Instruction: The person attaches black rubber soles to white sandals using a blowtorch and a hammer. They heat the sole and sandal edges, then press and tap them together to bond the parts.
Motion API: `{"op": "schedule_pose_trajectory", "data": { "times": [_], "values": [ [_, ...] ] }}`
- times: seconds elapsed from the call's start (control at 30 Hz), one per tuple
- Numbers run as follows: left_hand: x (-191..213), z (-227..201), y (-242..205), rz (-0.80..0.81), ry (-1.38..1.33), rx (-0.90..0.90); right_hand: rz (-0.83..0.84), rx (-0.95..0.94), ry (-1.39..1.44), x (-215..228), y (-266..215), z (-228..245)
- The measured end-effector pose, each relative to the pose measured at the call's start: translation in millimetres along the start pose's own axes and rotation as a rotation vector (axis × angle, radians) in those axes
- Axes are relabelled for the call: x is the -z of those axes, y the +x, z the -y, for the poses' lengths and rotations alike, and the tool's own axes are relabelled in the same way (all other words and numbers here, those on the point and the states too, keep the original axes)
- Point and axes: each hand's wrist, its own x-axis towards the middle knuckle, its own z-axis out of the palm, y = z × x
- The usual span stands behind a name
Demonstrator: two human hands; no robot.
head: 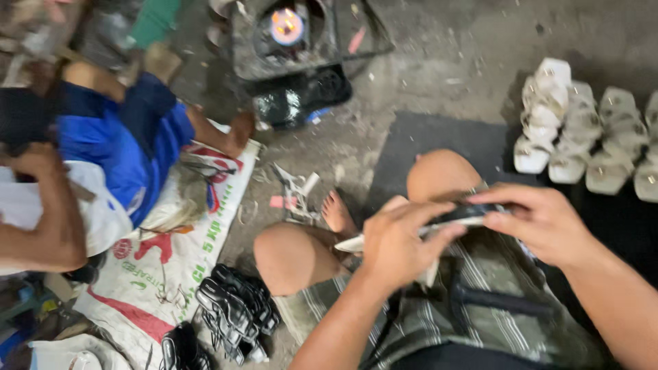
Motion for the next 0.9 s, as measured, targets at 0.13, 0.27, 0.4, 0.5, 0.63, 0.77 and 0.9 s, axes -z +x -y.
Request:
{"op": "schedule_pose_trajectory", "data": {
  "times": [0.13,0.27,0.4,0.5,0.63,0.77,0.9],
  "values": [
    [5.1,-28.2,-2.8,-0.038,-0.241,-0.118,0.044,0.429,0.086,7.8,-36.2,47.6],
    [8.6,-53.7,6.6,-0.082,-0.363,-0.257,0.02,0.645,-0.298,6.0,-57.0,105.3],
    [22.3,-60.8,-3.1,-0.049,-0.205,-0.237,-0.006,0.628,-0.712,-27.5,-68.6,136.5],
    [35.9,-47.5,-18.0,0.006,-0.286,-0.156,0.173,0.589,-0.868,-41.7,-56.3,155.8],
    [47.7,-34.3,-33.9,-0.021,-0.432,-0.1,0.27,0.524,-0.741,-67.3,-49.8,165.9],
    [50.9,-24.8,-39.1,-0.057,-0.385,-0.173,0.229,0.61,-0.72,-86.2,-49.4,165.6],
    [58.0,-11.4,-45.1,-0.022,-0.438,-0.129,0.397,0.582,-0.59,-85.1,-29.2,161.7]
  ]
}}
